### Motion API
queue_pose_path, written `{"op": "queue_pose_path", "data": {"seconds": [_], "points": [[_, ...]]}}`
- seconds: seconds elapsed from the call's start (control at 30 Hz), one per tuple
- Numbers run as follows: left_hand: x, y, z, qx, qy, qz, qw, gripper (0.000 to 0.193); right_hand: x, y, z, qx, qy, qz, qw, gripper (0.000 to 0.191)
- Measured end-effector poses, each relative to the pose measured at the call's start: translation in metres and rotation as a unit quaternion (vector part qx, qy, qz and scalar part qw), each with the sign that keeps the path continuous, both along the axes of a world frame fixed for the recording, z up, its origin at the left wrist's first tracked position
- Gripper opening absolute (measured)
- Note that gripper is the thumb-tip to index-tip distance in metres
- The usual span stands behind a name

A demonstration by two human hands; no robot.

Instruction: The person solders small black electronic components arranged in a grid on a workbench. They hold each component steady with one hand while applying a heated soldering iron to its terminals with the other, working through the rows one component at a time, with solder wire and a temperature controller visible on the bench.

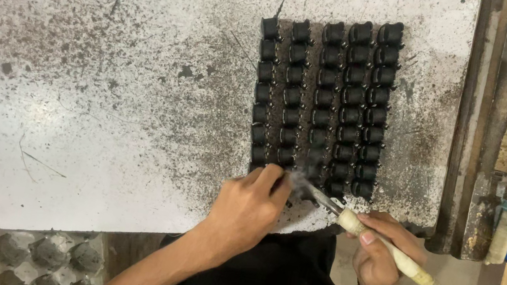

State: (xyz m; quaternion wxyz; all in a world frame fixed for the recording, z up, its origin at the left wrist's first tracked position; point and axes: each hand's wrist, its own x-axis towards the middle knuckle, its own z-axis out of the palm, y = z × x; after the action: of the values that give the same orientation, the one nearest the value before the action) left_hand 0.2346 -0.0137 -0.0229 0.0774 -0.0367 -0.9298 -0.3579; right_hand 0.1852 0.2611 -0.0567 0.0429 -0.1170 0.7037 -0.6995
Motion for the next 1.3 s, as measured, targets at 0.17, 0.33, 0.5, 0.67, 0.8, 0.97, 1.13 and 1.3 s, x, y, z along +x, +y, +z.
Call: {"op": "queue_pose_path", "data": {"seconds": [0.17,0.33,0.5,0.67,0.8,0.97,1.13,1.3], "points": [[0.002,-0.008,0.000,0.060,-0.010,0.012,0.998,0.032,0.001,0.000,-0.004,-0.025,-0.025,0.002,0.999,0.027],[-0.001,-0.011,-0.004,0.073,0.008,0.023,0.997,0.033,0.003,-0.002,0.004,0.038,0.088,0.004,0.995,0.026],[-0.001,-0.008,-0.003,0.058,0.008,0.043,0.997,0.028,0.005,-0.006,0.008,0.055,0.099,-0.004,0.994,0.025],[-0.002,-0.006,-0.005,0.049,0.005,0.046,0.998,0.024,0.001,-0.004,0.009,0.120,0.131,0.029,0.984,0.026],[-0.003,-0.004,-0.008,0.033,0.013,0.045,0.998,0.024,0.000,-0.006,0.003,0.031,0.137,0.000,0.990,0.022],[-0.012,0.000,-0.003,0.013,0.008,0.029,0.999,0.044,-0.006,0.004,-0.002,0.097,0.189,0.071,0.975,0.018],[-0.004,-0.008,0.016,0.040,0.046,0.063,0.996,0.018,-0.019,0.024,-0.002,-0.023,0.190,0.012,0.981,0.011],[0.021,-0.009,0.022,0.038,0.057,0.070,0.995,0.028,0.006,0.021,0.003,-0.035,0.128,0.040,0.990,0.022]]}}
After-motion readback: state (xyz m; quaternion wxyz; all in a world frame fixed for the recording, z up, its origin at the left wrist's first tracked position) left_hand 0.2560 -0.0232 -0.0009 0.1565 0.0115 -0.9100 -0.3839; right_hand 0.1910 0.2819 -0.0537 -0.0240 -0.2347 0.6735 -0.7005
